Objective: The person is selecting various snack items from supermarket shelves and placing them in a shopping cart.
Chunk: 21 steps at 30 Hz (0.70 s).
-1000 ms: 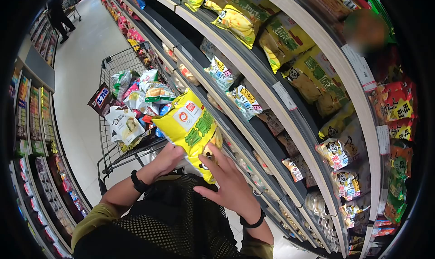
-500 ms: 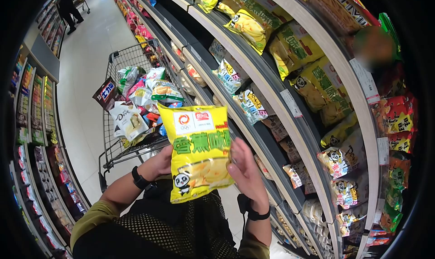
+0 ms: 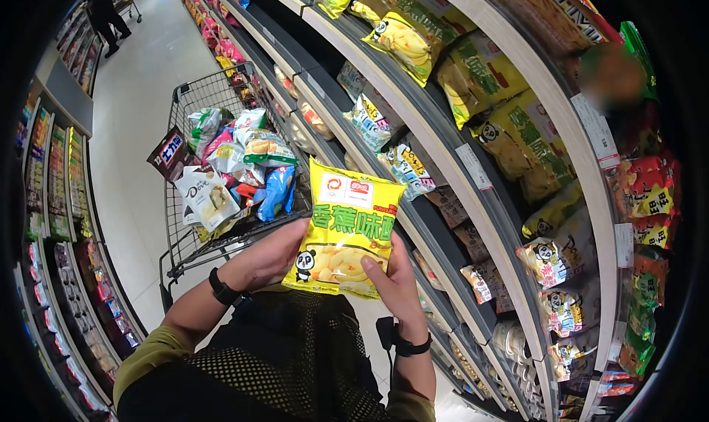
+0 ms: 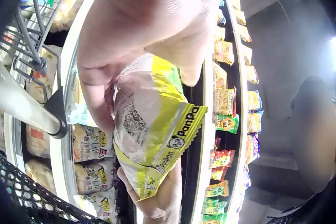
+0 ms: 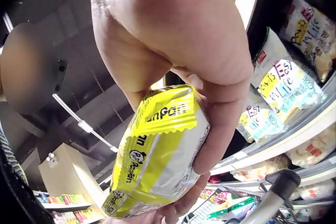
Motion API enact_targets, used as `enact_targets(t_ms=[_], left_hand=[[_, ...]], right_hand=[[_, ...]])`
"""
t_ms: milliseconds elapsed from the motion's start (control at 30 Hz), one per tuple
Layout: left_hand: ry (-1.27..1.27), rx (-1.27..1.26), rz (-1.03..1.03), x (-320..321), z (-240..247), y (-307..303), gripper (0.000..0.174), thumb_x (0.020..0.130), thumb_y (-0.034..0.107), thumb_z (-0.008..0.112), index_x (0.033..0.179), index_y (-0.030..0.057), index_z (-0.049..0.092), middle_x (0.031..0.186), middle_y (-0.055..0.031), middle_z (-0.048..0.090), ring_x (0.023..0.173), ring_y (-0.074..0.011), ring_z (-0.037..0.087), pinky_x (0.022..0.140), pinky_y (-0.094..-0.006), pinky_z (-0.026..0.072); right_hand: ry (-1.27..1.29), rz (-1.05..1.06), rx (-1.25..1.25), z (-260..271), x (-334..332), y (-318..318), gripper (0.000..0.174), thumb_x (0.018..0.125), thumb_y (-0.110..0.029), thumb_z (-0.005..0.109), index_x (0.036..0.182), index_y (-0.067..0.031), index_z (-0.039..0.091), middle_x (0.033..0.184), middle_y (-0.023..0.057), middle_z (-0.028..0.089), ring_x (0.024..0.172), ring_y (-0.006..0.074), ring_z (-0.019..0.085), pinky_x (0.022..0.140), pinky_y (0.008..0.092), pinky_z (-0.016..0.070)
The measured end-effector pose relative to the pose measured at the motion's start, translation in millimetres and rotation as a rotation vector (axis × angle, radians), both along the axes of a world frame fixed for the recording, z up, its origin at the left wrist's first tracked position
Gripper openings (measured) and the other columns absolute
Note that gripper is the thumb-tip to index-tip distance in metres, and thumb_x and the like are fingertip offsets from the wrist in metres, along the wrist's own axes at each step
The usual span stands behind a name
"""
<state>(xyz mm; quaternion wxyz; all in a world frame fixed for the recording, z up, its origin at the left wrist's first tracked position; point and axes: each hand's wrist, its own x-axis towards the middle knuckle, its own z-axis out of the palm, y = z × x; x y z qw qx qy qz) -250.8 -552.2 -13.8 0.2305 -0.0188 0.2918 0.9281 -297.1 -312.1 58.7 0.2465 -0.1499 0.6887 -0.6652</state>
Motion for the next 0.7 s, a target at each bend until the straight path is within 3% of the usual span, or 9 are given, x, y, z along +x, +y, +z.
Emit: enact_targets(t_ms=[33,67,167,200,500,567,633,700], left_hand=[[0.055,-0.079,-0.003,1.0,-2.6,-0.8,0.060,0.105,0.034,0.056,0.152,0.0022,0.036,0.149,-0.0146,0.051,0.134,-0.0242,0.054,0.112,-0.0409,0.0469],[0.042,-0.074,-0.029,-0.3,-6.1,-2.2,0.064,0.098,0.019,0.067,0.151,0.0011,0.036,0.148,-0.0139,0.052,0.134,-0.0217,0.054,0.112,-0.0391,0.0464],[0.047,-0.079,0.004,3.5,2.2,-2.8,0.067,0.094,0.011,0.071,0.150,0.0006,0.036,0.147,-0.0132,0.053,0.132,-0.0204,0.055,0.111,-0.0369,0.0464],[0.073,-0.084,0.043,4.3,0.7,-2.6,0.062,0.095,0.014,0.073,0.145,-0.0013,0.039,0.137,-0.0110,0.060,0.125,-0.0173,0.059,0.106,-0.0327,0.0485],[0.024,-0.252,0.151,16.2,0.8,-33.4,0.062,0.094,0.018,0.074,0.146,0.0013,0.045,0.137,-0.0093,0.062,0.121,-0.0146,0.062,0.101,-0.0311,0.0525],[-0.010,-0.354,0.270,21.4,2.5,-54.3,0.063,0.092,0.022,0.077,0.142,-0.0013,0.048,0.133,-0.0088,0.063,0.119,-0.0143,0.061,0.102,-0.0305,0.0498],[-0.019,-0.615,0.411,27.0,-15.5,-87.7,0.061,0.092,0.022,0.077,0.141,-0.0015,0.050,0.130,-0.0089,0.065,0.115,-0.0147,0.063,0.101,-0.0298,0.0502],[-0.080,-0.717,0.593,35.7,-10.9,-122.5,0.060,0.093,0.023,0.077,0.141,-0.0016,0.050,0.127,-0.0092,0.067,0.112,-0.0147,0.064,0.100,-0.0295,0.0508]], right_hand=[[-0.014,-0.007,-0.001,-1.1,0.2,-0.3,0.064,0.099,-0.001,0.060,0.154,0.0025,0.028,0.145,0.0120,0.053,0.132,0.0175,0.051,0.111,0.0332,0.0394],[-0.028,-0.014,-0.001,-2.0,0.5,-0.1,0.064,0.099,-0.001,0.061,0.154,0.0027,0.028,0.144,0.0120,0.052,0.132,0.0175,0.051,0.111,0.0333,0.0393],[-0.039,-0.038,0.042,-1.0,0.8,-3.6,0.064,0.099,-0.001,0.061,0.154,0.0026,0.029,0.144,0.0123,0.053,0.132,0.0183,0.051,0.112,0.0341,0.0395],[-0.018,-0.026,0.021,-7.0,-1.1,-2.4,0.064,0.098,0.001,0.060,0.154,0.0021,0.029,0.144,0.0122,0.053,0.131,0.0186,0.052,0.111,0.0342,0.0407],[-0.169,0.099,-0.016,-19.8,-9.0,-21.0,0.068,0.103,-0.006,0.055,0.159,-0.0022,0.018,0.148,0.0187,0.050,0.132,0.0236,0.053,0.109,0.0369,0.0438],[-0.169,0.117,0.118,-32.1,-14.9,-16.9,0.070,0.103,-0.007,0.056,0.160,-0.0043,0.015,0.148,0.0191,0.048,0.129,0.0210,0.055,0.102,0.0334,0.0487],[-0.181,0.113,0.121,-32.2,-15.0,-22.0,0.070,0.103,-0.008,0.058,0.160,-0.0050,0.016,0.145,0.0197,0.052,0.122,0.0212,0.060,0.098,0.0327,0.0513],[-0.196,0.116,0.097,-36.3,-16.0,-21.0,0.070,0.103,-0.008,0.058,0.160,-0.0055,0.017,0.143,0.0197,0.053,0.118,0.0215,0.062,0.096,0.0328,0.0520]])
